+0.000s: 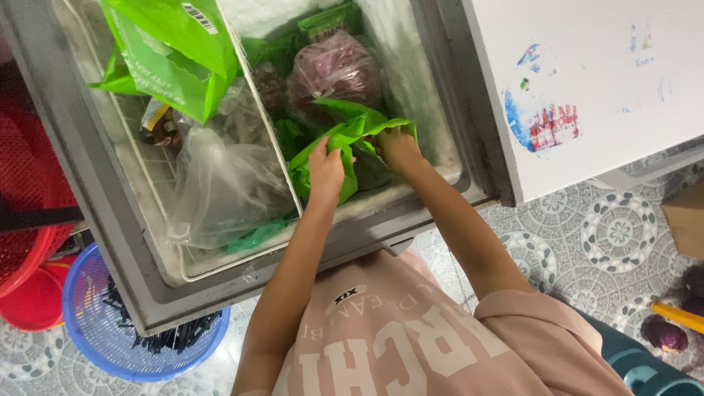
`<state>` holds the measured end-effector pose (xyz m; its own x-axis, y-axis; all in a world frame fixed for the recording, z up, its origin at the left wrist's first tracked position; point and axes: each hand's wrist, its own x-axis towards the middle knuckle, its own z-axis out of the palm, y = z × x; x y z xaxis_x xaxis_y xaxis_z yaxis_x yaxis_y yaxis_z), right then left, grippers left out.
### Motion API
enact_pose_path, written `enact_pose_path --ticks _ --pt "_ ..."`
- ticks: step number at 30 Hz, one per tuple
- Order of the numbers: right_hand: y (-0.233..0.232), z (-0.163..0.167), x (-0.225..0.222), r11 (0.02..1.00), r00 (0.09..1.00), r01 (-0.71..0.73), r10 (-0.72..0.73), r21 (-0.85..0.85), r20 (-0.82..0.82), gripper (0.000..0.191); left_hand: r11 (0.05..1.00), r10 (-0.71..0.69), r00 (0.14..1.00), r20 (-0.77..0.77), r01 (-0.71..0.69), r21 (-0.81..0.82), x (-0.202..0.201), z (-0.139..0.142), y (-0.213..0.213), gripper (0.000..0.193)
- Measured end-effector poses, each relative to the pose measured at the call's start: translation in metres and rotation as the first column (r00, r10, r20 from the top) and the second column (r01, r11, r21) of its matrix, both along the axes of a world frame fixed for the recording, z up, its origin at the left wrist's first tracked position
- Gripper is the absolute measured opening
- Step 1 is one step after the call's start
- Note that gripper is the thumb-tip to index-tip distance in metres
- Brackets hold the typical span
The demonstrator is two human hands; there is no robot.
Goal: The person adds sausage slices to black serving bowls with tongs, ladles hot broth from a large pot into a plastic pitcher, and pours the broth into the bowls. They then retrieve frozen meat from a chest freezer, add the meat to the bowls, place noodle blocks into the bowls, squeeze sauce over them, and stack the bowl lids into a yellow crate.
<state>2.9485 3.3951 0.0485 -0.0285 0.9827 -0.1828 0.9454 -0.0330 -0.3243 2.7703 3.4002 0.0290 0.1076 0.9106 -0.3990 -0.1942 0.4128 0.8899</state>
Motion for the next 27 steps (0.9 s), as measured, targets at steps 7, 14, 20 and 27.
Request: enact_pose_path --ticks 7,14,20,27 --pt "0.01 -0.016 -0.014 0.985 0.98 0.142 -0.126 -0.098 0.151 0.023 0.998 -0.051 0.996 -0.07 0.049 -0.032 0.001 0.013 -0.008 0.03" --pt "0.006 -0.017 -0.007 0.991 0.989 0.118 -0.112 -0.059 0.097 0.029 0.996 -0.033 0.999 -0.02 0.031 -0.089 -0.012 0.025 -0.004 0.027" --pt "-0.043 0.036 0.018 0.981 0.934 0.186 -0.16 0.053 -0.319 0.035 0.997 -0.069 0.997 0.032 0.07 -0.029 -0.021 0.02 0.005 0.019" --pt "-0.082 0.05 0.064 0.896 -0.264 0.084 -0.403 -0.437 -0.876 0.06 0.857 -0.224 0.84 -0.495 0.411 0.31 -0.034 0.012 0.004 0.029"
